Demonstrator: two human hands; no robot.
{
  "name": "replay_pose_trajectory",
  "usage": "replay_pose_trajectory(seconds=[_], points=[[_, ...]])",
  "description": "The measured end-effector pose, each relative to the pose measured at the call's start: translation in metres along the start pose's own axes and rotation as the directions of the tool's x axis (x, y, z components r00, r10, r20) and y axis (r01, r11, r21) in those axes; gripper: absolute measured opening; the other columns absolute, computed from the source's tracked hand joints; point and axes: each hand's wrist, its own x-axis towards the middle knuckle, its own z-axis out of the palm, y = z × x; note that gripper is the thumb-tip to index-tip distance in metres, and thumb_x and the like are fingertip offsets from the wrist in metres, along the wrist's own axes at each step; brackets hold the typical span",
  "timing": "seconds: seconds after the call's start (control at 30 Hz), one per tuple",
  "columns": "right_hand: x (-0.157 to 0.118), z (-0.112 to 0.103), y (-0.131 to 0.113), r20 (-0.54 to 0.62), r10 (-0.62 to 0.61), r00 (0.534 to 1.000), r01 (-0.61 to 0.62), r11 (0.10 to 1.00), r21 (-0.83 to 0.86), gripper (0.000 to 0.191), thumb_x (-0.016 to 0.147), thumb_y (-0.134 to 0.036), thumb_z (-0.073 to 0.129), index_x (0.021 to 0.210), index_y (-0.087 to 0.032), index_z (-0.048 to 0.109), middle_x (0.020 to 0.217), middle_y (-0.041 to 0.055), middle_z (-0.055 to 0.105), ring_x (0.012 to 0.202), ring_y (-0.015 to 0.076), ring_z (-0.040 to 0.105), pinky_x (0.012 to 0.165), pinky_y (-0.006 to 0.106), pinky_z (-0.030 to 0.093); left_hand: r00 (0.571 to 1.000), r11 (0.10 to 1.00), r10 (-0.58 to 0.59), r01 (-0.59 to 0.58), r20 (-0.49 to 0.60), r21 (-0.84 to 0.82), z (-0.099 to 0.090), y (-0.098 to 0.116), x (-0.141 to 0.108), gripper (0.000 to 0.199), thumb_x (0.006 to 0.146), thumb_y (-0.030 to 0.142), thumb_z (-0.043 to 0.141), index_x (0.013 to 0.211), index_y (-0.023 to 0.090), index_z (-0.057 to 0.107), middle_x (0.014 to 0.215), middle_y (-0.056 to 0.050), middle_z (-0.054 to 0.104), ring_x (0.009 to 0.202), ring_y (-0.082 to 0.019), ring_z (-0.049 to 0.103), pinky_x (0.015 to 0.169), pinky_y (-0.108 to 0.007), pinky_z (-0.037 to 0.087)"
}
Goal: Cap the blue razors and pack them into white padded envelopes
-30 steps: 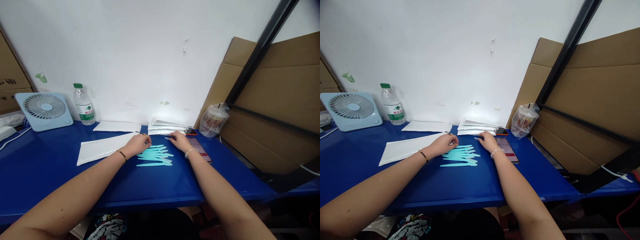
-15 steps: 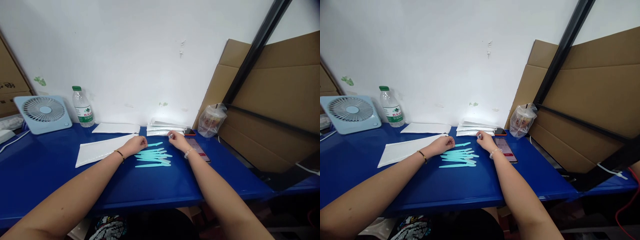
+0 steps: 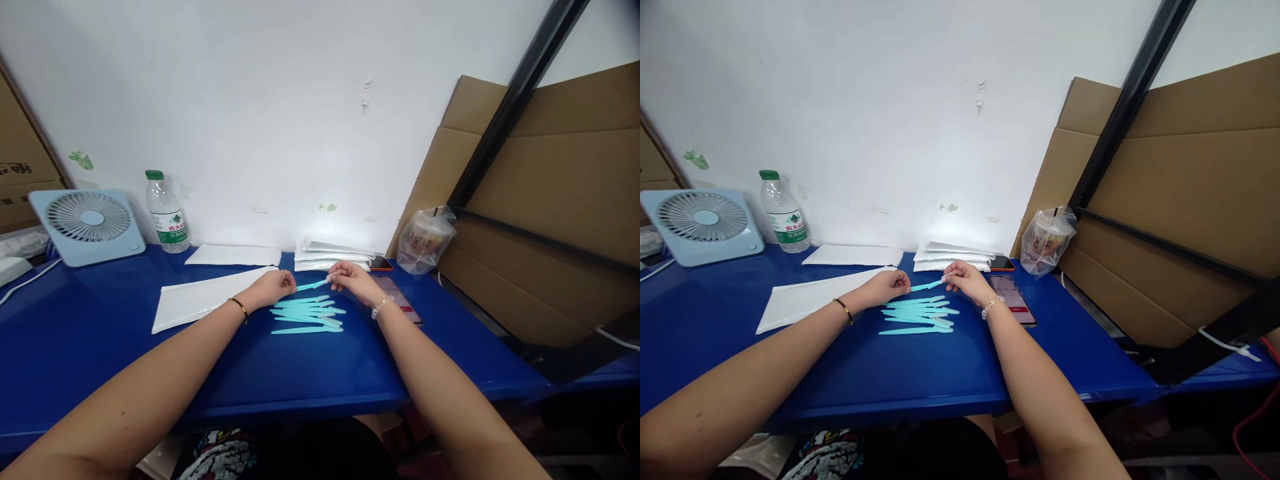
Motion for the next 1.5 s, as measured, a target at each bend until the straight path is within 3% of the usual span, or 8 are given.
replay_pose_trajectory(seconds=[0.27, 0.6, 0.8, 0.93, 1.0, 1.17, 1.33, 1.5], points=[[0.000, -0.006, -0.001, -0.039, -0.031, 0.999, 0.030, 0.999, -0.026, 0.017, 0.071, -0.024, 0.064, 0.084, -0.017, 0.056, 0.073, -0.0009, 0.064, 0.057, 0.0084, 0.058, 0.050, 0.018, 0.040, 1.000, 1.000, -0.004, 0.004, -0.008, -0.017, -0.002, 0.000, 0.000, 0.027, 0.071, 0.044, 0.056, 0.077, 0.018, 0.060, 0.067, 0.000, 0.058, 0.061, -0.013, 0.051, 0.052, -0.022, 0.039], [-0.002, 0.008, 0.003, 0.125, 0.024, 0.992, -0.019, 0.999, -0.044, 0.026, 0.072, -0.034, 0.069, 0.085, -0.016, 0.055, 0.077, 0.0034, 0.069, 0.063, 0.0115, 0.063, 0.058, 0.022, 0.045, 1.000, 0.998, 0.001, 0.000, 0.013, -0.061, -0.003, 0.007, -0.002, 0.031, 0.071, 0.047, 0.057, 0.078, 0.018, 0.061, 0.068, 0.000, 0.059, 0.061, -0.013, 0.051, 0.054, -0.023, 0.039], [-0.001, 0.005, 0.004, 0.132, -0.013, 0.991, 0.038, 0.982, -0.185, 0.026, 0.071, -0.036, 0.069, 0.083, -0.016, 0.059, 0.072, 0.0017, 0.068, 0.064, 0.0117, 0.061, 0.064, 0.024, 0.046, 0.999, 0.995, 0.034, -0.035, 0.015, 0.092, 0.000, 0.014, -0.006, 0.040, 0.077, 0.053, 0.048, 0.089, 0.018, 0.062, 0.083, -0.005, 0.064, 0.073, -0.018, 0.057, 0.061, -0.026, 0.043], [-0.004, 0.003, -0.002, 0.147, -0.027, 0.989, 0.090, 0.892, -0.444, 0.022, 0.072, -0.036, 0.066, 0.077, -0.015, 0.064, 0.068, 0.0011, 0.063, 0.062, 0.0122, 0.056, 0.060, 0.025, 0.044, 0.971, 0.921, 0.207, -0.235, 0.121, 0.311, 0.001, 0.027, -0.016, 0.068, 0.065, 0.061, 0.060, 0.117, 0.018, 0.054, 0.117, -0.010, 0.058, 0.105, -0.027, 0.052, 0.082, -0.031, 0.043], [-0.008, 0.004, -0.010, 0.196, -0.012, 0.981, 0.113, 0.849, -0.515, 0.025, 0.072, -0.039, 0.065, 0.082, -0.015, 0.066, 0.075, 0.0030, 0.064, 0.068, 0.0141, 0.057, 0.064, 0.026, 0.045, 0.954, 0.880, 0.219, -0.284, 0.207, 0.381, 0.003, 0.034, -0.020, 0.073, 0.060, 0.061, 0.065, 0.119, 0.018, 0.052, 0.117, -0.011, 0.057, 0.107, -0.028, 0.051, 0.081, -0.031, 0.044], [-0.021, 0.018, -0.029, 0.396, -0.001, 0.918, 0.307, 0.633, -0.711, 0.053, 0.062, -0.041, 0.074, 0.108, -0.018, 0.061, 0.099, 0.0063, 0.059, 0.090, 0.0204, 0.055, 0.077, 0.030, 0.044, 0.960, 0.806, 0.181, -0.269, 0.213, 0.527, 0.013, 0.044, -0.023, 0.029, 0.075, 0.036, 0.053, 0.096, 0.016, 0.059, 0.095, -0.010, 0.063, 0.086, -0.024, 0.060, 0.069, -0.030, 0.045], [-0.025, 0.044, -0.031, 0.361, 0.057, 0.931, 0.315, 0.376, -0.871, 0.030, 0.068, -0.021, 0.061, 0.097, -0.016, 0.056, 0.095, 0.0071, 0.055, 0.088, 0.0200, 0.054, 0.075, 0.027, 0.042, 0.966, 0.744, 0.178, -0.257, 0.187, 0.616, 0.023, 0.042, -0.020, 0.025, 0.073, 0.030, 0.052, 0.091, 0.014, 0.058, 0.089, -0.012, 0.065, 0.078, -0.025, 0.062, 0.065, -0.032, 0.046], [-0.027, 0.057, -0.031, 0.363, 0.098, 0.927, 0.334, 0.229, -0.914, 0.024, 0.071, -0.021, 0.054, 0.095, -0.015, 0.052, 0.099, 0.0103, 0.056, 0.084, 0.0216, 0.056, 0.069, 0.029, 0.042, 0.957, 0.720, 0.210, -0.291, 0.201, 0.630, 0.026, 0.044, -0.023, 0.024, 0.072, 0.028, 0.052, 0.091, 0.014, 0.058, 0.089, -0.012, 0.066, 0.079, -0.026, 0.064, 0.065, -0.032, 0.048]])
